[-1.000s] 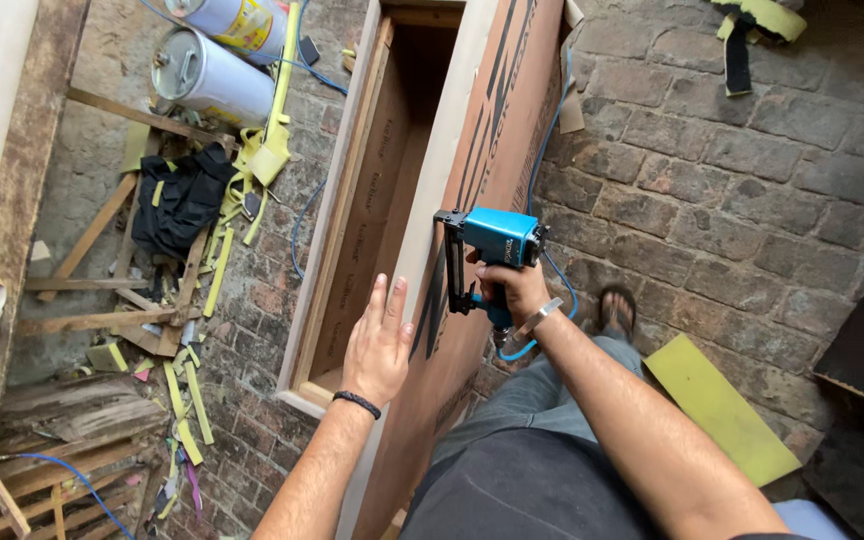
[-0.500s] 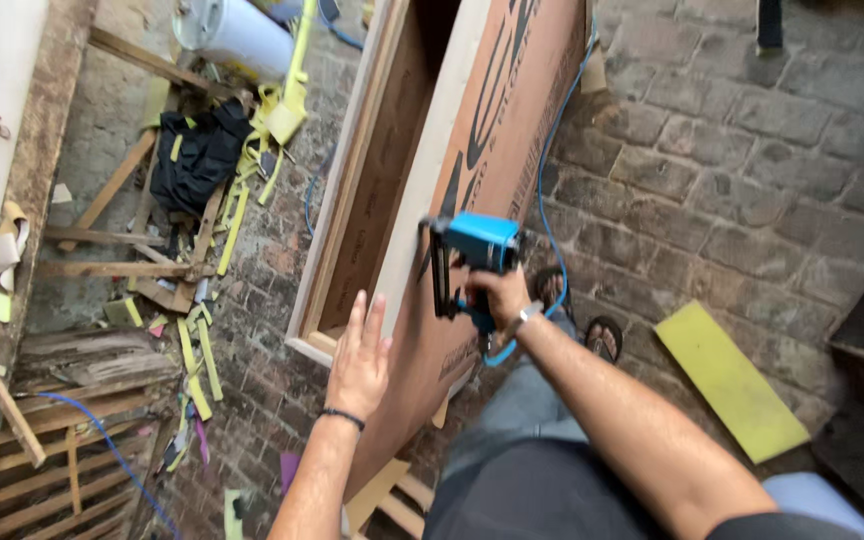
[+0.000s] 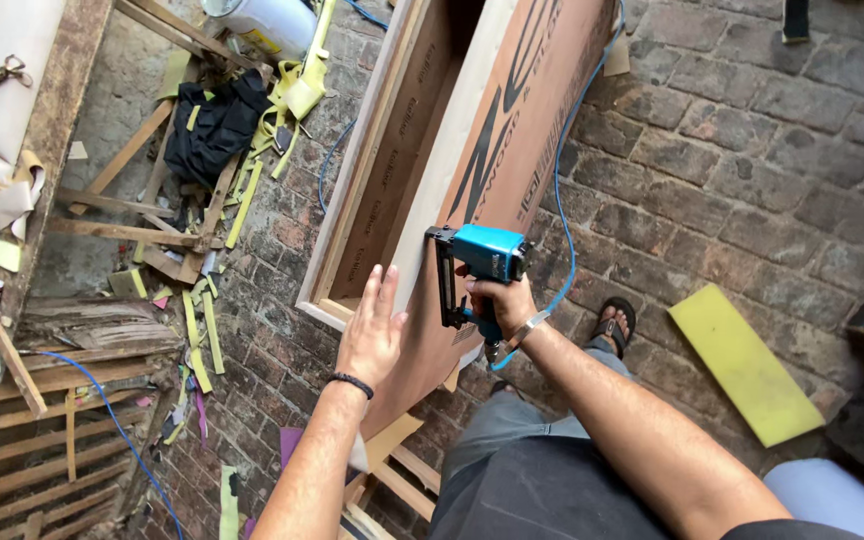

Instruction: The person uses a pneumatic staple gun to attach a piece of light-colored fabric to the edges of a wooden box frame. They pull the fabric taut and drive staples along the sides to secure it in place.

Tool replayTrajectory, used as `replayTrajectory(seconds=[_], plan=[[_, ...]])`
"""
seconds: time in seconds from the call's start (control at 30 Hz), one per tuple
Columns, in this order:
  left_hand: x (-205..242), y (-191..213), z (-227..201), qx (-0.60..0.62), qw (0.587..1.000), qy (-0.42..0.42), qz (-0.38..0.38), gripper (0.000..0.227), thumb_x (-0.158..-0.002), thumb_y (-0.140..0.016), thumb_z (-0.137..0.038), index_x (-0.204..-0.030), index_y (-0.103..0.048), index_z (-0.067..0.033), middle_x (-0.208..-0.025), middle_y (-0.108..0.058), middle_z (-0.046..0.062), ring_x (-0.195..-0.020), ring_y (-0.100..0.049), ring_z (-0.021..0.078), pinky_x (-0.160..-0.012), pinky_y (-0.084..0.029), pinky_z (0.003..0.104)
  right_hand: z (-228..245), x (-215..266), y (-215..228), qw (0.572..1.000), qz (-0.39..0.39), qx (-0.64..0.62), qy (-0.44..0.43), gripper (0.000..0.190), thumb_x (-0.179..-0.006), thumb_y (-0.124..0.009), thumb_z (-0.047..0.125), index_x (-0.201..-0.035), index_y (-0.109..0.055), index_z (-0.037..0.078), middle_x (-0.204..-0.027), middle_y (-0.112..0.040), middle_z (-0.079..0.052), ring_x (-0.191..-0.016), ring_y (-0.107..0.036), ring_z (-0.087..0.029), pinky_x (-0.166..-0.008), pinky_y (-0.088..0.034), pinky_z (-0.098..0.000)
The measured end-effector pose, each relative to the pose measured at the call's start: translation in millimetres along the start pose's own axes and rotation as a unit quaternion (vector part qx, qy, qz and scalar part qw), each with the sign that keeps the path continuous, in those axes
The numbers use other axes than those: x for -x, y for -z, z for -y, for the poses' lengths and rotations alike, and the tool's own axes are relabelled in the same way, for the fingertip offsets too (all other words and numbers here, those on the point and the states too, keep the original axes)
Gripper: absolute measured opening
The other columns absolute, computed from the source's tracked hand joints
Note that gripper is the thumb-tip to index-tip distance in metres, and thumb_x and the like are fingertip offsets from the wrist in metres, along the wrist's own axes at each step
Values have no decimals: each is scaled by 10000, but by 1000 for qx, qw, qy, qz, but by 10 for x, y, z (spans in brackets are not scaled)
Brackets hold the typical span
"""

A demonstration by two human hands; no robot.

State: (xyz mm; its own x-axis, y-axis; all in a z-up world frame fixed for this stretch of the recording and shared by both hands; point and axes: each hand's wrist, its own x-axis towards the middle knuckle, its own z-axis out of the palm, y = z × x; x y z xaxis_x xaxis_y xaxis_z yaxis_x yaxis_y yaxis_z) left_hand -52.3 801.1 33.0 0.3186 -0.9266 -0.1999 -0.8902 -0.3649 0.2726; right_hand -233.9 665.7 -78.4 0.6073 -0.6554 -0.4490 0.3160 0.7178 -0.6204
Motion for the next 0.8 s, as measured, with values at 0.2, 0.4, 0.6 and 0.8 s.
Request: replayTrajectory(seconds=[0.2,0.4,0.6,0.8], plan=[[344,-11,137,10,1000,-13,-6,769,-968,-574,-197,-1616,-162,-246,-1647,-303,175,-1376,-491,406,-1055,-479,480,-415,250,-128,1000,-20,-6,13,255,-741,-752,17,-992,-730,-22,-609,-593,-29,-486,-538,-150,-472,-434,-311],[768,20,343,25,998,-53,-20,797,-966,-584,-193,-1625,-135,-212,-1631,-288,198,-1381,-483,419,-1078,-462,478,-802,536,-242,999,-18,-16,39,264,-743,-737,35,-1001,-727,-22,-627,-611,-42,-487,-542,-157,-484,-449,-309],[1248,-27,522,44,998,-41,-9,821,-953,-586,-213,-1631,-124,-244,-1646,-298,181,-1342,-532,425,-1031,-516,455,-1219,850,-348,999,-30,-31,27,246,-749,-747,17,-986,-708,-37,-602,-588,-53,-486,-552,-172,-498,-474,-324],[1604,-96,630,81,992,84,41,736,-977,-544,-354,-1599,-153,-296,-1497,-517,174,-1126,-687,384,-957,-544,463,-1456,1155,-414,1000,-3,-6,27,249,-759,-741,27,-1002,-707,-19,-613,-575,-40,-484,-523,-151,-490,-426,-302]])
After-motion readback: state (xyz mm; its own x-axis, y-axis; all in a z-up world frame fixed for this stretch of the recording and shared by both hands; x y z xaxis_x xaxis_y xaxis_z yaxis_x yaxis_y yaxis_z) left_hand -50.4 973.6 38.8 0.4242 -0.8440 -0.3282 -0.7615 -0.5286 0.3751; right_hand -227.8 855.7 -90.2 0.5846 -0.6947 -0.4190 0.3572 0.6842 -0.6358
